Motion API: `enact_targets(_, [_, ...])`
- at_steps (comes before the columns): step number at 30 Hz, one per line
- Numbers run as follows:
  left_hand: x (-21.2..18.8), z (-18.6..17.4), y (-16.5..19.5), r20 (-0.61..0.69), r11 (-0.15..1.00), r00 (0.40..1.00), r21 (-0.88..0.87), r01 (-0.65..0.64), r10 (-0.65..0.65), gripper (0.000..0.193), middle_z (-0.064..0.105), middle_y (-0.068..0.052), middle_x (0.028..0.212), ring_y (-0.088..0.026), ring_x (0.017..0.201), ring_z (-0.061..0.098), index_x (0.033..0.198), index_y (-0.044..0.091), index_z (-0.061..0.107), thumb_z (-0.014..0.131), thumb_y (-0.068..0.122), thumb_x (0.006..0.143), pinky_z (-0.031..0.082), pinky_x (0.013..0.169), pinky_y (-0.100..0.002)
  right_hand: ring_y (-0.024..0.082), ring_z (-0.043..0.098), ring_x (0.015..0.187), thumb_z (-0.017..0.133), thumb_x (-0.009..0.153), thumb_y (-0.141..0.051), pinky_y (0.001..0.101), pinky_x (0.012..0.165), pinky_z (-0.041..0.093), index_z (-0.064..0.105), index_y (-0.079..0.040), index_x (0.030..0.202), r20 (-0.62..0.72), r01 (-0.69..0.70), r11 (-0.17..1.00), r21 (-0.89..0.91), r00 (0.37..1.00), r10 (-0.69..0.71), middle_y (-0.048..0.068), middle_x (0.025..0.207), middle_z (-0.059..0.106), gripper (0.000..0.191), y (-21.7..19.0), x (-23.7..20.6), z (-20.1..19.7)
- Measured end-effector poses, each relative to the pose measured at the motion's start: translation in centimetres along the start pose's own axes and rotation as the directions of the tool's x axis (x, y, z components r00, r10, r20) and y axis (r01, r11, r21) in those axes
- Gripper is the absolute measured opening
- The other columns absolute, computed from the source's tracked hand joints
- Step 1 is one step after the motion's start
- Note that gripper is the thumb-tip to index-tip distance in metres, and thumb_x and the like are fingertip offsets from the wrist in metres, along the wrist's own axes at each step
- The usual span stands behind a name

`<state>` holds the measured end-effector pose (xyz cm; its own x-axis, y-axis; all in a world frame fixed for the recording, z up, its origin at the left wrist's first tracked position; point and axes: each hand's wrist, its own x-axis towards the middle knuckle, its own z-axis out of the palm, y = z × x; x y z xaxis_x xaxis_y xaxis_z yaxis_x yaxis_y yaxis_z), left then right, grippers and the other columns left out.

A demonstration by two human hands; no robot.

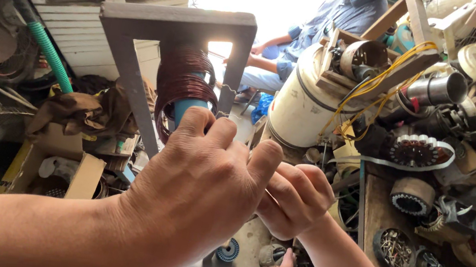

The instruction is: The person winds copper wire around a rectangular metal frame using a wooden spool, then ties the wire ends with a thin string. The person repeats the winding and tying process several times.

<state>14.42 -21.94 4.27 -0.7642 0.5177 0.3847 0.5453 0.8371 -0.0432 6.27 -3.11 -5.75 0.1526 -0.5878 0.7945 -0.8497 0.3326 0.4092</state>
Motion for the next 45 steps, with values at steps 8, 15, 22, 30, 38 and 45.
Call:
enact_targets(8, [-0.2, 0.3, -0.1, 0.041, 1.0, 0.999, -0.025, -0.002, 0.003, 0.036, 0.063, -0.007, 0.066, -0.028, 0.076, 0.061, 0.103, -0.002, 0.058, 0.073, 0.016, 0.075, 0.042, 0.075, -0.045, 0.017, 0.066, 0.069, 0.069, 0.093, -0.018, 0.0319, 0.059, 0.043, 0.064, -0.006, 0.083, 0.049, -0.119, 0.993, 0.009, 0.992, 0.118, 0.005, 0.079, 0.067, 0.016, -0.6, -0.1, 0.8])
enact_targets(15, [-0.4, 0.5, -0.1, 0.0, 1.0, 1.0, -0.01, -0.007, 0.007, 0.032, 0.062, -0.008, 0.065, -0.027, 0.071, 0.062, 0.098, 0.001, 0.058, 0.072, 0.015, 0.072, 0.041, 0.073, -0.045, 0.015, 0.06, 0.078, 0.063, 0.104, -0.02, 0.0301, 0.069, 0.048, 0.062, -0.004, 0.097, 0.586, -0.708, 0.125, 0.695, 0.659, 0.472, 0.008, 0.091, 0.061, 0.018, -1.1, -1.7, 0.6])
enact_targets(22, [-0.2, 0.0, -0.1, -0.006, 1.0, 1.0, 0.01, -0.007, 0.007, 0.031, 0.062, -0.007, 0.061, -0.026, 0.071, 0.061, 0.098, 0.001, 0.058, 0.071, 0.017, 0.075, 0.041, 0.073, -0.044, 0.024, 0.063, 0.079, 0.072, 0.089, -0.012, 0.035, 0.073, 0.052, 0.064, -0.005, 0.097, 0.391, -0.575, 0.612, 0.542, 0.818, 0.422, 0.009, 0.088, 0.063, 0.013, -0.9, -1.1, 0.4])
enact_targets(30, [-0.6, 0.8, -0.2, -0.003, 1.0, 1.0, 0.023, -0.014, 0.014, 0.031, 0.061, -0.006, 0.06, -0.025, 0.069, 0.06, 0.1, 0.001, 0.058, 0.072, 0.016, 0.077, 0.041, 0.072, -0.044, 0.023, 0.07, 0.075, 0.074, 0.09, -0.018, 0.0371, 0.068, 0.055, 0.067, -0.007, 0.081, 0.043, -0.025, 0.976, 0.215, 0.999, 0.016, 0.007, 0.081, 0.069, 0.016, 0.0, 0.6, -0.3])
enact_targets(38, [-0.3, 0.0, -0.2, -0.007, 0.999, 1.0, 0.031, -0.014, 0.014, 0.035, 0.063, -0.008, 0.063, -0.026, 0.071, 0.062, 0.098, 0.0, 0.058, 0.075, 0.018, 0.073, 0.041, 0.074, -0.045, 0.022, 0.065, 0.069, 0.069, 0.086, -0.01, 0.0335, 0.065, 0.051, 0.067, -0.003, 0.091, 0.294, -0.482, 0.707, 0.518, 0.876, 0.382, 0.008, 0.082, 0.065, 0.008, -0.5, -0.1, -0.3])
enact_targets(45, [-1.3, 2.1, -0.2, -0.014, 0.999, 1.0, 0.038, -0.004, 0.005, 0.033, 0.064, -0.009, 0.065, -0.027, 0.073, 0.063, 0.099, 0.001, 0.058, 0.072, 0.014, 0.073, 0.042, 0.076, -0.045, 0.012, 0.063, 0.089, 0.065, 0.1, -0.017, 0.0296, 0.078, 0.052, 0.068, 0.003, 0.104, 0.82, -0.53, -0.643, 0.553, 0.482, 0.307, 0.005, 0.098, 0.069, 0.02, -0.7, -1.2, 1.0])
